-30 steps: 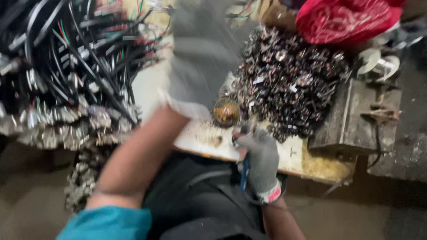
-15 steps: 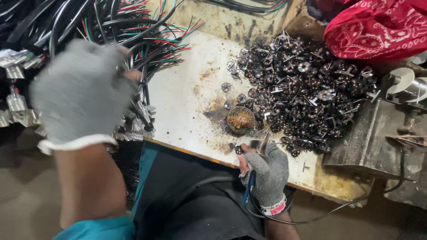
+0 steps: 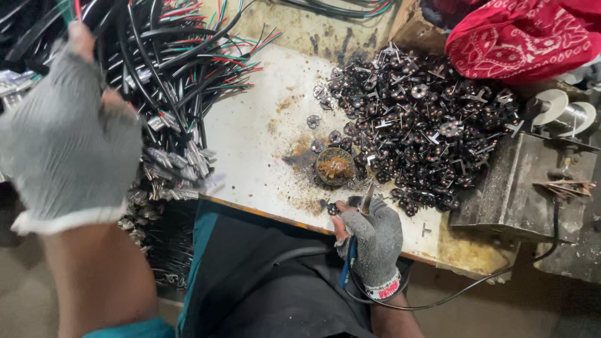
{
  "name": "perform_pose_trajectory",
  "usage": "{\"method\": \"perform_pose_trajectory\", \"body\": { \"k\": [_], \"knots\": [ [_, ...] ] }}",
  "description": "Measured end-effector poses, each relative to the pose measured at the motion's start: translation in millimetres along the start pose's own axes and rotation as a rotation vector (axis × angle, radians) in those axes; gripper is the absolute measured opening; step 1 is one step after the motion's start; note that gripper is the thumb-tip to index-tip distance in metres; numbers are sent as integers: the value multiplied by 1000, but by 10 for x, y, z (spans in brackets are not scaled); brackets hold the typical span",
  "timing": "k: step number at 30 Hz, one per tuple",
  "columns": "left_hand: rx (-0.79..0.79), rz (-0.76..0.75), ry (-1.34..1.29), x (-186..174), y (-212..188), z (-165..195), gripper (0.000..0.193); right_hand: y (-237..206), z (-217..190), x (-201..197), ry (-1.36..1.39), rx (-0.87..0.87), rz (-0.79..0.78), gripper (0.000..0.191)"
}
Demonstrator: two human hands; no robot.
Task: The person solders wire ends onto small connector terminals at a workbench. They hold a wire and terminal in one hand, apply flux, and use a soldering iron to solder the joint, then place the finished connector aside and pick up the next wire and terminal, repeating the process.
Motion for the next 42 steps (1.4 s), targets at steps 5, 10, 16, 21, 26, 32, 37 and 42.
{"method": "perform_pose_trajectory", "body": {
  "k": [5, 10, 16, 21, 26, 32, 37, 42],
  "knots": [
    [254, -247, -597, 101, -320, 500, 50, 5, 19, -24, 7, 122, -90, 36],
    [310, -770, -783, 867, -739, 1271, 50, -320, 29, -177, 492, 387, 64, 43],
    [317, -813, -911, 1148, -1169, 1590, 54, -805, 92, -34, 887, 709, -15, 33],
    [373, -947, -864, 1271, -1379, 1591, 41, -776, 85, -108, 832, 593, -32, 22],
    [483, -931, -951, 1244, -1377, 1607, 44, -679, -4, -83, 1212, 491, -32, 26],
    [-125, -951, -1417, 1261, -1441, 1729, 42, -800, 39, 13, 901, 668, -82, 10],
    [-111, -777, -1185, 1331, -1458, 1711, 34, -881, 106, -26, 797, 779, 17, 10],
    [30, -615, -1146, 1298, -1405, 1692, 23, -855, 52, -35, 841, 704, -52, 11]
  ]
}}
Point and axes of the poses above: each hand's wrist, its own y-axis towards the middle knuckle, its own x-axis out of the palm, z = x × y, the point moved 6 cm from there along y, towards the middle knuckle, and after that the axes turned 1 degree about -z, right-handed, at the moved point
